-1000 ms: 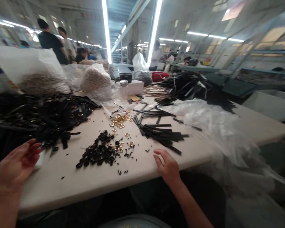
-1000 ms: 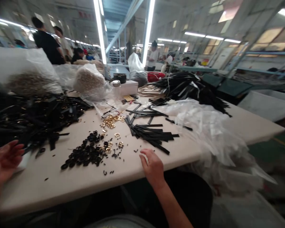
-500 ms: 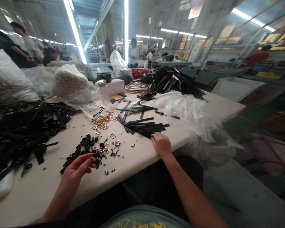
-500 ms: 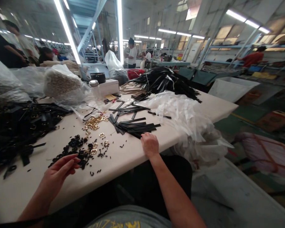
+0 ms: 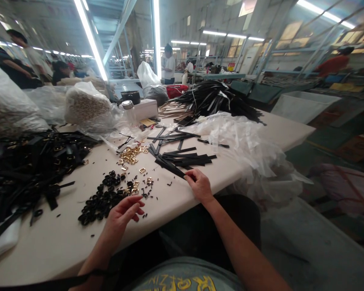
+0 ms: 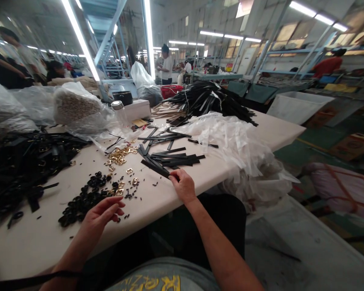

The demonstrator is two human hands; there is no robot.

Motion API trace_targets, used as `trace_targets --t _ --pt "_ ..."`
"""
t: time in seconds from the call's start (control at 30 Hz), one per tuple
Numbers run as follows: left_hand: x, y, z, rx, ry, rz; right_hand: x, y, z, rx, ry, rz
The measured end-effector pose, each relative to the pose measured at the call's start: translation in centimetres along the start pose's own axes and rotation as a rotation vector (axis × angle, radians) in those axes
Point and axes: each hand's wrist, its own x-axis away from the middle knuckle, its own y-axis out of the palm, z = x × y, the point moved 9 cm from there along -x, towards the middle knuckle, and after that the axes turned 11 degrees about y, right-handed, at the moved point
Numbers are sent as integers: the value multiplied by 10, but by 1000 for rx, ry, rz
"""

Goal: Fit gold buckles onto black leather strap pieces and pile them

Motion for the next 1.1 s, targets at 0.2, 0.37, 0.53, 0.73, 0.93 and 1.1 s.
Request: trace_targets --t 0.2,0.37,0.53,0.73,0.93,1.1 --pt "5 5 7 -52 -2 9 7 16 -26 189 -130 -95" --pt "11 -7 -3 -79 -21 25 8 23 -38 307 -227 -127" --pt "16 -15 -9 -101 -32 43 8 28 -42 339 -203 -133" --pt "-9 -14 2 -222 72 -5 2 34 -45 396 -219 -145" --pt "-74 33 31 -871 500 -262 -4 32 -50 427 -158 -100" --pt "-88 69 24 -1121 662 -470 12 31 -57 420 -167 -95"
